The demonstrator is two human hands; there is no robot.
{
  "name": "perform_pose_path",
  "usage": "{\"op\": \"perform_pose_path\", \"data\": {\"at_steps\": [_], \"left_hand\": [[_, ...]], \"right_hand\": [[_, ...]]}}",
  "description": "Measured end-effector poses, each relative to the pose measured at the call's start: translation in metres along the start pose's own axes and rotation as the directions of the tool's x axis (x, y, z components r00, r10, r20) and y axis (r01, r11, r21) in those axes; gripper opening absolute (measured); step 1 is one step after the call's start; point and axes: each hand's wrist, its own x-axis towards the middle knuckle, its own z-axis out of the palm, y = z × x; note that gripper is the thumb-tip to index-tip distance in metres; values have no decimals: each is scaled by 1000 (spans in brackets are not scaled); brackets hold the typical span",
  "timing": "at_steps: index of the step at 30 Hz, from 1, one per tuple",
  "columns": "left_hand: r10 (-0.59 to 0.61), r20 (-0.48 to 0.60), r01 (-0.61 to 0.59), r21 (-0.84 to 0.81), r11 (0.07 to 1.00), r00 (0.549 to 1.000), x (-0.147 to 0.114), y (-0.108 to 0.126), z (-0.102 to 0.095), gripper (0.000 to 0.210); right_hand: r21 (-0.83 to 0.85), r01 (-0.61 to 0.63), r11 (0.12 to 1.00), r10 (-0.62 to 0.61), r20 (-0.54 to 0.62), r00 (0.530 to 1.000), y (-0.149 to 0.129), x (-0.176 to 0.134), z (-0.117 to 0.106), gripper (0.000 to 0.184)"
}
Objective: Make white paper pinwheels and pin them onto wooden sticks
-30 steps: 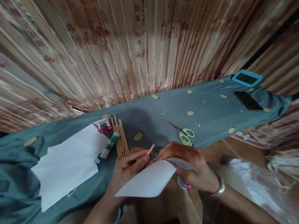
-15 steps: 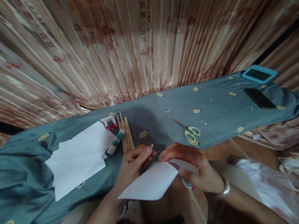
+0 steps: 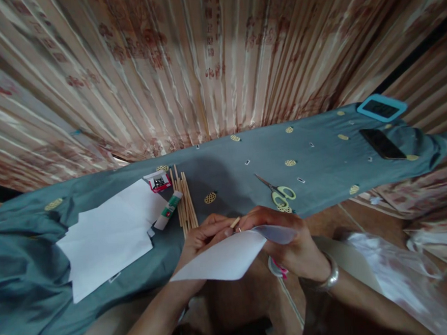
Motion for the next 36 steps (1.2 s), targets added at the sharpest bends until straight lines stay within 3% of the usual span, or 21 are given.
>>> {"op": "perform_pose_path", "data": {"at_steps": [14,36], "left_hand": [[17,-13,-16,60,998,1000,-5,2,0,23],[8,-4,-8,125,992,1000,-9,2,-1,18]], "right_hand": [[-12,82,997,-82,-44,996,-2,-1,-1,12],[-49,105,993,-108,-56,993,-6,1,-1,11]]}}
